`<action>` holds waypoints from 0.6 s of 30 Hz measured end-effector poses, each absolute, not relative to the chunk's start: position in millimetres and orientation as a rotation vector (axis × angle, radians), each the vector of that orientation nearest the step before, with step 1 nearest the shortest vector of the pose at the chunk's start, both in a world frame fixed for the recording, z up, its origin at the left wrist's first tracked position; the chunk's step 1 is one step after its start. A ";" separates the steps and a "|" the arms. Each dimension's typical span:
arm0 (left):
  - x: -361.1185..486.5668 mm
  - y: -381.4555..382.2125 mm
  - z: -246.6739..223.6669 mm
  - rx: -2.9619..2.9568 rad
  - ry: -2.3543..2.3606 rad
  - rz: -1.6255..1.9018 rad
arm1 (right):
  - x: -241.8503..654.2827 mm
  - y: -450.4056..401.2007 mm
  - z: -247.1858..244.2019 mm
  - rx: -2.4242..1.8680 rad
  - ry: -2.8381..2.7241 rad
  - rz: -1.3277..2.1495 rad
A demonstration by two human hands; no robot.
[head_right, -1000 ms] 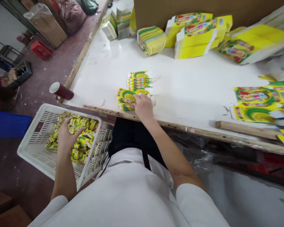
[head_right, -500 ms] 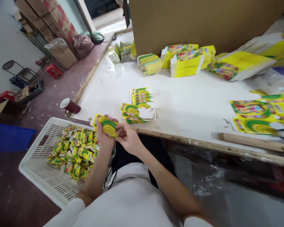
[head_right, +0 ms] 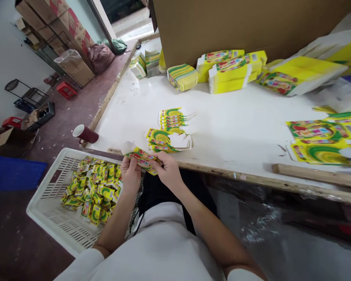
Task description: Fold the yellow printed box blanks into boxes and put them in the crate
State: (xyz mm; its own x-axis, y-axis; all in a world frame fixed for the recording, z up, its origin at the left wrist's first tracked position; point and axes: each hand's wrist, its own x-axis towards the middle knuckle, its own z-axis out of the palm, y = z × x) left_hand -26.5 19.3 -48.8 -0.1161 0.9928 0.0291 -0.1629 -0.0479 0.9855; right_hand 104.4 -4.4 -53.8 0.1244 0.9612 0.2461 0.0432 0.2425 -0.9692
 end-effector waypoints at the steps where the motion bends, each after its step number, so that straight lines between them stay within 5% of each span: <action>1: -30.8 20.2 -48.2 1.066 1.166 1.394 | 108.9 -4.3 -53.3 -1.120 -1.278 0.869; 7: -75.4 30.1 -12.0 1.462 1.018 1.189 | 140.1 -5.7 -38.4 -1.248 -1.680 0.421; 11: -79.8 24.1 8.8 1.939 1.020 0.703 | 142.8 -15.0 -28.4 -1.131 -1.932 0.240; 15: -59.5 12.1 1.1 2.067 1.215 0.483 | 134.0 -24.2 -28.9 -1.120 -1.636 0.358; 18: -49.5 4.3 -8.9 2.134 1.271 0.600 | 126.4 -22.0 -38.3 -1.094 -1.233 0.778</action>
